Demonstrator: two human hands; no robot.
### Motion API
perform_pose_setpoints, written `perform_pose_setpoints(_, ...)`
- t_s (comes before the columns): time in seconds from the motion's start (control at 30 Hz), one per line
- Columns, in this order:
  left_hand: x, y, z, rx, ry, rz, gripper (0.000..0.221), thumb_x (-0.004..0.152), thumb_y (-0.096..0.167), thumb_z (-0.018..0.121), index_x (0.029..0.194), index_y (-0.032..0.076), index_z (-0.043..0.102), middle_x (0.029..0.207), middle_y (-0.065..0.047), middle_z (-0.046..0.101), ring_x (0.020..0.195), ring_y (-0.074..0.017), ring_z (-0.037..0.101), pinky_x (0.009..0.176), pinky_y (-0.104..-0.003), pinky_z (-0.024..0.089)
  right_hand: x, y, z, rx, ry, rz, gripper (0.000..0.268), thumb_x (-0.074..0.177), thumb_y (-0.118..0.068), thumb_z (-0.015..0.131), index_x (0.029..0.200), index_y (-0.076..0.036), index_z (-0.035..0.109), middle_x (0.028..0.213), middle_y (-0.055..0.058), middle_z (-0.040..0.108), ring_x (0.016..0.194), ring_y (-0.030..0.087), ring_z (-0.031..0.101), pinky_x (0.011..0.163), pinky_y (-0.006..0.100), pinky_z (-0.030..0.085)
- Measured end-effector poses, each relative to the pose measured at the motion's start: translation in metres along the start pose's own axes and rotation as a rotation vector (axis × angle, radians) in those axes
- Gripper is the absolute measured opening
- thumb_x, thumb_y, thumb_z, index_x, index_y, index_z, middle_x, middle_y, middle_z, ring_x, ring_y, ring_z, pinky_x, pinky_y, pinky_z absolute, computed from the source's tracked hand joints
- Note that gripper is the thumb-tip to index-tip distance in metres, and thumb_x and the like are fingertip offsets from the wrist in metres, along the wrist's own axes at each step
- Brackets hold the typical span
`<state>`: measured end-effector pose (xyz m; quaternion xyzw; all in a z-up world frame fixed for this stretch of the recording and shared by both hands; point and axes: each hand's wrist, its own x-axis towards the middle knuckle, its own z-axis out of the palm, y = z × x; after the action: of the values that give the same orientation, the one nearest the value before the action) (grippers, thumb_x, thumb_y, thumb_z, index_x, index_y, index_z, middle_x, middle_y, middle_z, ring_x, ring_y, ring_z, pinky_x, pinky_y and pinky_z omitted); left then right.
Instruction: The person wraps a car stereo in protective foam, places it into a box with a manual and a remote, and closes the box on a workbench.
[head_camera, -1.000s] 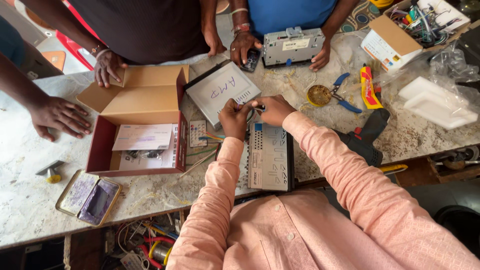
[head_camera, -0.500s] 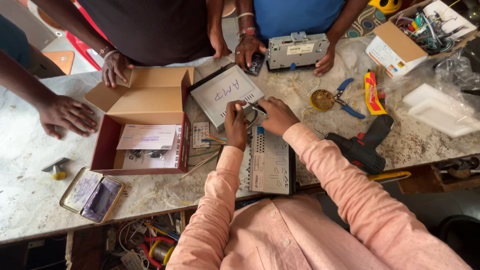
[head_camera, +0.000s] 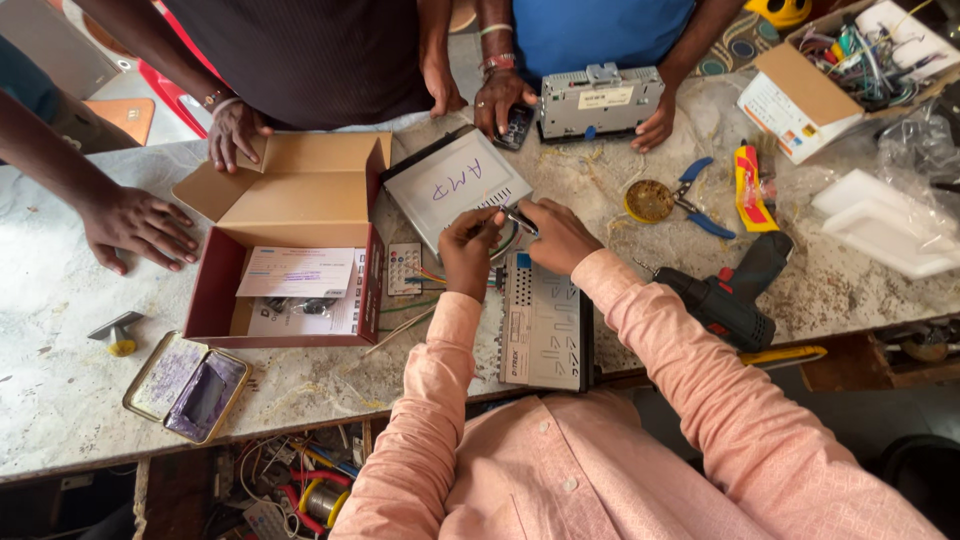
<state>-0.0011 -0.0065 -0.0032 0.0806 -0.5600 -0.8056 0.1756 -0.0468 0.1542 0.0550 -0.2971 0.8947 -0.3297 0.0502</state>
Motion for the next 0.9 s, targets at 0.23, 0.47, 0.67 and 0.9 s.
perform_pose_setpoints(0.23,0.01,0.011,-0.011,0.054,-0.141,-0.165,0.015,0.091,0.01,0.074,0.097,-0.003,0.07,0.075,-0.004,0.069,0.061,-0.0101,0.056,0.057,-0.025,0.043,0.001,-0.009,-0.017,0.048,-0.103,0.049,0.038,0.071,0.004,0.053,0.108,0.0,0.062,0.1,0.028,0.067,0.098,0.049,0.063,0.083,0.051,0.049)
perform_pose_setpoints(0.47,0.003,0.003,0.005,0.321,-0.094,0.052,0.037,0.079,0.009,0.092,0.085,0.003,0.055,0.072,0.0,0.05,0.066,-0.0073,0.04,0.058,-0.023,0.035,0.007,-0.019,-0.032,0.047,-0.234,0.207,0.036,0.087,-0.006,0.055,0.121,-0.011,0.064,0.102,0.024,0.071,0.094,0.044,0.069,0.08,0.048,0.051)
perform_pose_setpoints(0.67,-0.003,-0.017,0.012,0.152,0.132,0.127,0.039,0.079,0.003,0.089,0.07,0.004,0.051,0.064,0.003,0.057,0.07,-0.0031,0.057,0.061,-0.021,0.045,0.016,-0.019,-0.023,-0.074,-0.196,0.21,0.032,0.085,-0.012,0.059,0.115,-0.012,0.072,0.104,0.023,0.073,0.098,0.043,0.068,0.082,0.048,0.052)
perform_pose_setpoints(0.9,-0.004,-0.019,0.022,0.223,0.247,0.301,0.033,0.089,0.005,0.08,0.076,0.003,0.05,0.072,-0.003,0.06,0.076,-0.0081,0.058,0.066,-0.025,0.049,0.037,0.021,-0.018,-0.004,0.109,0.145,0.015,0.088,-0.013,0.06,0.099,-0.006,0.067,0.097,0.024,0.071,0.093,0.044,0.067,0.081,0.047,0.053)
